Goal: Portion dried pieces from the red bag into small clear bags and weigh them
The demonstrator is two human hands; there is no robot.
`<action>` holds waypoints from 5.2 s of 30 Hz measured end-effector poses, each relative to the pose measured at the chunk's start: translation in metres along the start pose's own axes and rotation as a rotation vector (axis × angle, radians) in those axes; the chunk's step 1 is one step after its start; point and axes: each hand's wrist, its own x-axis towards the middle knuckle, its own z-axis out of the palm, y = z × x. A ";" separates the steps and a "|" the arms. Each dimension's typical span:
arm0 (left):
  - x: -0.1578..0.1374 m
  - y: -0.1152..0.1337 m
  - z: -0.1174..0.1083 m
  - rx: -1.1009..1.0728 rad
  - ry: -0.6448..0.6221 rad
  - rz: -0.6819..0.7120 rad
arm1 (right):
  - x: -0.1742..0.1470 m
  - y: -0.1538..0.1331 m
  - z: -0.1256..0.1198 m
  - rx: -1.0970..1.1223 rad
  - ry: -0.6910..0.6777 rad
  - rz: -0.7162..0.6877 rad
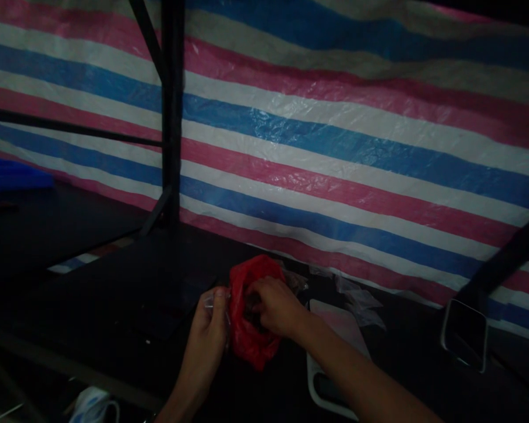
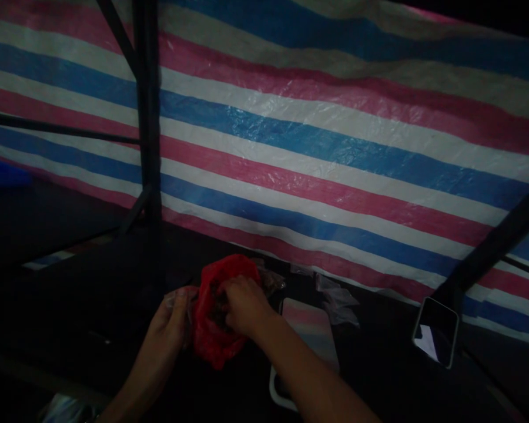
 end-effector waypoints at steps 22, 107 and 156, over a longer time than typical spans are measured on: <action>0.001 -0.025 -0.007 0.281 -0.171 0.400 | -0.029 -0.022 -0.038 0.356 0.069 -0.193; -0.019 -0.035 -0.008 0.340 -0.104 0.446 | -0.042 -0.051 -0.027 0.582 -0.015 -0.045; -0.041 0.010 -0.021 0.487 -0.116 0.372 | -0.051 -0.057 -0.039 0.561 0.174 0.004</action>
